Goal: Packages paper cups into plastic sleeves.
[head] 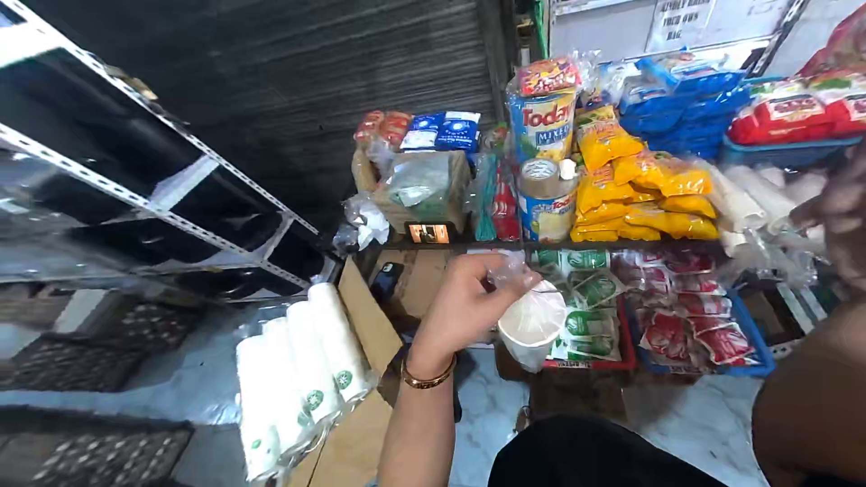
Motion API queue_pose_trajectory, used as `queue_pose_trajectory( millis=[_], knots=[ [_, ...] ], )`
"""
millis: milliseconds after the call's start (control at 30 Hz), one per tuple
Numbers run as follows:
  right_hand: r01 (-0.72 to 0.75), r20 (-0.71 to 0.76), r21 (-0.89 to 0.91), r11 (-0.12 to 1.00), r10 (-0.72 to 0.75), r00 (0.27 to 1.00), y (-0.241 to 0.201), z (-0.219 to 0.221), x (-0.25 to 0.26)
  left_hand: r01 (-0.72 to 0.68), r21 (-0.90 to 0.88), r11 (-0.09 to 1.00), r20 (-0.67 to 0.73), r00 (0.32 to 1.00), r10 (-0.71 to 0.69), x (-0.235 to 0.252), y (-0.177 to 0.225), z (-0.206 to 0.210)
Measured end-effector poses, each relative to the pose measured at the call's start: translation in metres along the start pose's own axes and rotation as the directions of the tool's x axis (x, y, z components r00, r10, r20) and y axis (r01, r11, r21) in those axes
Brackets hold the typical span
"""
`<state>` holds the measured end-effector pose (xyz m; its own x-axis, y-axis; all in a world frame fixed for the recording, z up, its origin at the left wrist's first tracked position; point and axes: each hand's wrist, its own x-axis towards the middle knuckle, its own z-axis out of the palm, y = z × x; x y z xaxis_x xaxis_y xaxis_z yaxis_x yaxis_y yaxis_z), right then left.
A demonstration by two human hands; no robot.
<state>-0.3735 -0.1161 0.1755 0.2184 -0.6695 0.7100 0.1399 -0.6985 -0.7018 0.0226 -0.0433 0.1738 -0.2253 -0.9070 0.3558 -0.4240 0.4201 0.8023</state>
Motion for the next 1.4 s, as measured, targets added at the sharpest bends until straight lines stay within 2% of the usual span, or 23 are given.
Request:
queue_pose_trajectory(
  millis=[33,100,200,300,400,467,567,633,733,867,967,1067,1133,1233,1333,1400],
  knots=[
    [0.027,0.050,-0.060,0.998,-0.024,0.998,-0.008,0.023,0.000,0.031,-0.011,0.999,-0.006,0.999,-0.031,-0.001,0.002,0.001],
    [0.019,0.232,-0.149,0.989,0.016,0.973,-0.023,0.074,0.004,0.035,-0.021,0.999,-0.014,0.999,-0.036,0.000,0.004,0.002],
    [-0.030,0.465,-0.265,0.964,0.155,0.872,-0.011,0.134,0.003,0.017,0.000,1.000,-0.030,0.999,-0.017,0.000,0.006,0.005],
    [-0.205,0.570,-0.280,0.938,0.334,0.751,0.004,0.159,0.015,0.014,0.091,0.996,-0.053,0.999,-0.009,-0.004,0.011,0.006],
    [-0.340,0.637,-0.203,0.918,0.387,0.667,0.015,0.166,0.030,-0.034,0.154,0.987,-0.069,0.997,0.045,-0.009,0.011,0.005],
    [-0.339,0.671,-0.225,0.914,0.397,0.626,0.017,0.169,0.037,-0.071,0.181,0.981,-0.071,0.994,0.085,-0.011,0.010,0.005],
    [-0.275,0.701,-0.260,0.926,0.377,0.605,0.021,0.175,0.043,-0.116,0.221,0.968,-0.064,0.989,0.133,-0.016,0.009,0.005],
    [-0.257,0.705,-0.284,0.924,0.383,0.597,0.024,0.178,0.045,-0.131,0.183,0.974,-0.063,0.987,0.145,-0.020,0.008,0.004],
    [-0.263,0.698,-0.268,0.927,0.375,0.609,0.027,0.181,0.045,-0.079,0.153,0.985,-0.105,0.990,0.096,-0.030,0.009,-0.007],
    [-0.286,0.698,-0.243,0.927,0.372,0.612,0.028,0.184,0.044,-0.020,0.377,0.926,-0.151,0.985,0.083,-0.045,0.014,-0.012],
    [-0.281,0.695,-0.281,0.917,0.397,0.599,0.026,0.188,0.047,-0.010,0.587,0.810,-0.114,0.989,0.095,-0.052,0.020,0.006],
    [-0.245,0.715,-0.263,0.933,0.359,0.600,0.029,0.190,0.046,-0.057,0.706,0.706,-0.102,0.978,0.181,-0.051,0.009,0.013],
    [-0.255,0.716,-0.257,0.932,0.361,0.597,0.029,0.190,0.045,-0.087,0.685,0.723,-0.110,0.969,0.221,-0.052,0.000,0.008],
    [-0.285,0.718,-0.238,0.929,0.366,0.592,0.030,0.189,0.044,-0.091,0.584,0.807,-0.148,0.965,0.216,-0.061,-0.011,-0.006],
    [-0.294,0.709,-0.256,0.921,0.386,0.590,0.029,0.185,0.043,0.037,0.589,0.807,-0.249,0.959,0.138,-0.077,-0.028,-0.023],
    [-0.286,0.703,-0.261,0.922,0.385,0.598,0.030,0.182,0.043,0.155,0.574,0.804,-0.299,0.954,0.030,-0.093,-0.045,-0.036]
  ],
)
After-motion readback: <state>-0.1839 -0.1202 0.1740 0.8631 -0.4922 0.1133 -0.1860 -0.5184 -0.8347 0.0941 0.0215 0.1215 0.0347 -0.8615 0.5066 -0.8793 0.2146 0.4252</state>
